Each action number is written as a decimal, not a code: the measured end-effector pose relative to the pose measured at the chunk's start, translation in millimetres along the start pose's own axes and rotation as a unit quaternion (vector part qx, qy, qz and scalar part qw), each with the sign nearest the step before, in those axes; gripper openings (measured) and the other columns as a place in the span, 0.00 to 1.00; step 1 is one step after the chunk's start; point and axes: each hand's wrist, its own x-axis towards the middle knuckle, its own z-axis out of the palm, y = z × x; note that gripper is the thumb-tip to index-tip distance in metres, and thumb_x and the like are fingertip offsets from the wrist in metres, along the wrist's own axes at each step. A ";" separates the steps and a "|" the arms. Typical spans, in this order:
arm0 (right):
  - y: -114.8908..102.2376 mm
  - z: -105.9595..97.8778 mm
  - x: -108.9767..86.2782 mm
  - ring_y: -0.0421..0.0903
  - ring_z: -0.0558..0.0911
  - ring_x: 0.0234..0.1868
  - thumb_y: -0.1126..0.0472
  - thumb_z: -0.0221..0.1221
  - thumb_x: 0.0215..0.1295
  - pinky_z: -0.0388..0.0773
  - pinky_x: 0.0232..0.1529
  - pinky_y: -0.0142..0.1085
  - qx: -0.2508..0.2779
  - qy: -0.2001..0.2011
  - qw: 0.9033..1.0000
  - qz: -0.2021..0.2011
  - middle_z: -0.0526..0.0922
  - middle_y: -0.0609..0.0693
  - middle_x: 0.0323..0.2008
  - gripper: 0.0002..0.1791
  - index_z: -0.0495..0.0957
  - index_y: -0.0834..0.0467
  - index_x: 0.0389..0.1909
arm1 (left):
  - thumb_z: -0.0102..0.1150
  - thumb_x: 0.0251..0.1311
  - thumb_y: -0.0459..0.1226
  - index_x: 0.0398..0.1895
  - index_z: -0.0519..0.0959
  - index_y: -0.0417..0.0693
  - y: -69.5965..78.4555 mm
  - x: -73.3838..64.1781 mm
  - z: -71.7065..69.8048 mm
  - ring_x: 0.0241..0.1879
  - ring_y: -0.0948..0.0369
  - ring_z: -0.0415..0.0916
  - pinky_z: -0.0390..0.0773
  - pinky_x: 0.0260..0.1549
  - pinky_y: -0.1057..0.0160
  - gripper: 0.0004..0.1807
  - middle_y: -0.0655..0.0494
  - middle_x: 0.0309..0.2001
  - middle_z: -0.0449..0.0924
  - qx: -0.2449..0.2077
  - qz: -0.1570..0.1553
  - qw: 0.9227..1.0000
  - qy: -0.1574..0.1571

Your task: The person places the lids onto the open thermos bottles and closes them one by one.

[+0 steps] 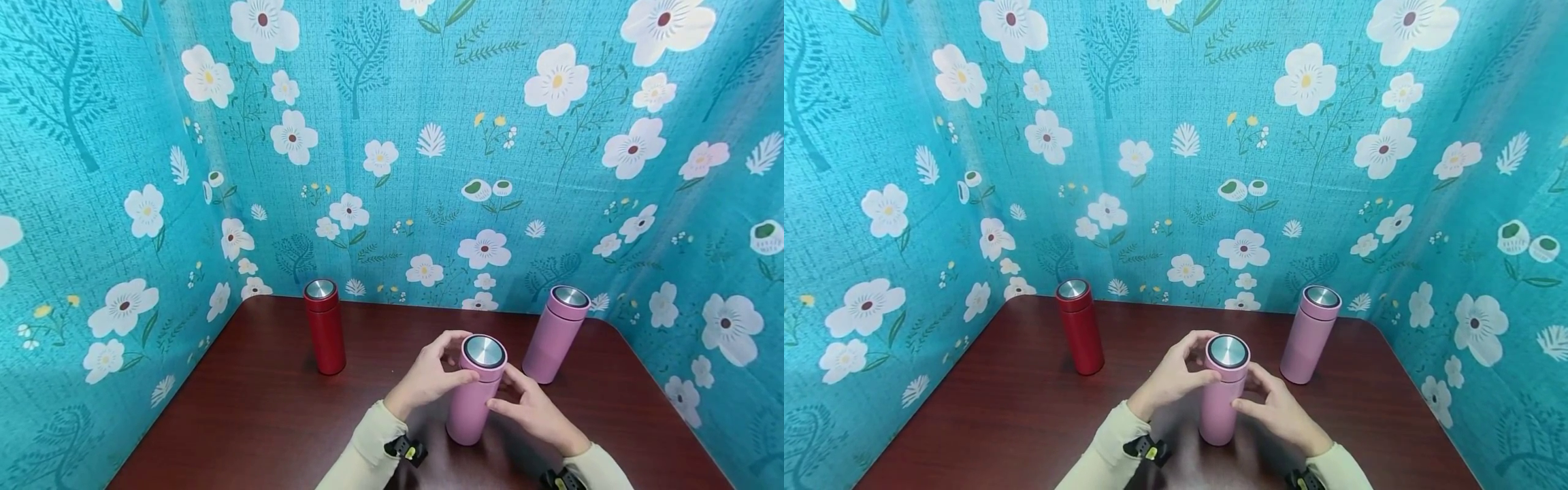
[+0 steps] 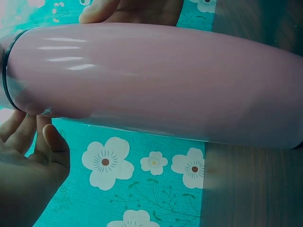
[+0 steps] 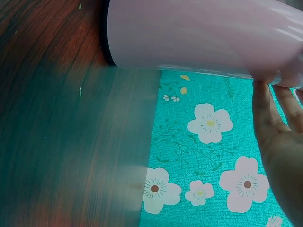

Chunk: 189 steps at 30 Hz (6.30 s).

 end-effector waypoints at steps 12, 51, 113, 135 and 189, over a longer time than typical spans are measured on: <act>4.9 -2.2 0.1 0.46 0.79 0.49 0.69 0.58 0.62 0.77 0.47 0.35 -0.014 -0.006 1.000 -0.006 0.78 0.54 0.51 0.31 0.61 0.59 0.66 | 0.71 0.49 0.43 0.59 0.67 0.60 2.1 0.5 3.9 0.39 0.66 0.71 0.76 0.36 0.66 0.33 0.64 0.47 0.75 -0.008 -0.023 1.000 0.008; 0.5 6.2 2.4 0.42 0.77 0.53 0.66 0.70 0.50 0.76 0.48 0.35 -0.069 0.045 0.996 -0.030 0.72 0.54 0.60 0.44 0.60 0.51 0.68 | 0.73 0.47 0.44 0.59 0.70 0.58 3.1 5.8 -3.2 0.41 0.69 0.72 0.75 0.38 0.68 0.34 0.65 0.48 0.76 0.047 -0.007 0.999 -0.025; 7.1 3.2 3.4 0.40 0.74 0.56 0.68 0.68 0.53 0.76 0.48 0.36 -0.084 0.021 0.995 -0.043 0.69 0.54 0.62 0.45 0.57 0.53 0.70 | 0.75 0.42 0.47 0.52 0.71 0.59 16.3 4.6 7.0 0.34 0.68 0.74 0.77 0.33 0.68 0.32 0.66 0.44 0.73 0.026 -0.028 0.998 0.046; -0.7 6.4 3.3 0.43 0.77 0.53 0.63 0.68 0.54 0.75 0.49 0.34 -0.058 0.026 0.998 -0.004 0.72 0.52 0.59 0.40 0.60 0.48 0.67 | 0.64 0.57 0.40 0.64 0.68 0.54 8.0 6.7 -9.3 0.41 0.68 0.70 0.75 0.40 0.67 0.30 0.60 0.51 0.75 0.027 -0.004 0.999 -0.047; 2.7 5.5 6.9 0.43 0.78 0.51 0.63 0.70 0.52 0.76 0.48 0.34 -0.071 0.033 0.997 -0.022 0.71 0.57 0.59 0.42 0.60 0.55 0.67 | 0.70 0.50 0.44 0.57 0.71 0.55 8.5 10.9 -9.0 0.40 0.68 0.72 0.76 0.38 0.67 0.29 0.65 0.46 0.76 0.028 -0.021 0.999 -0.032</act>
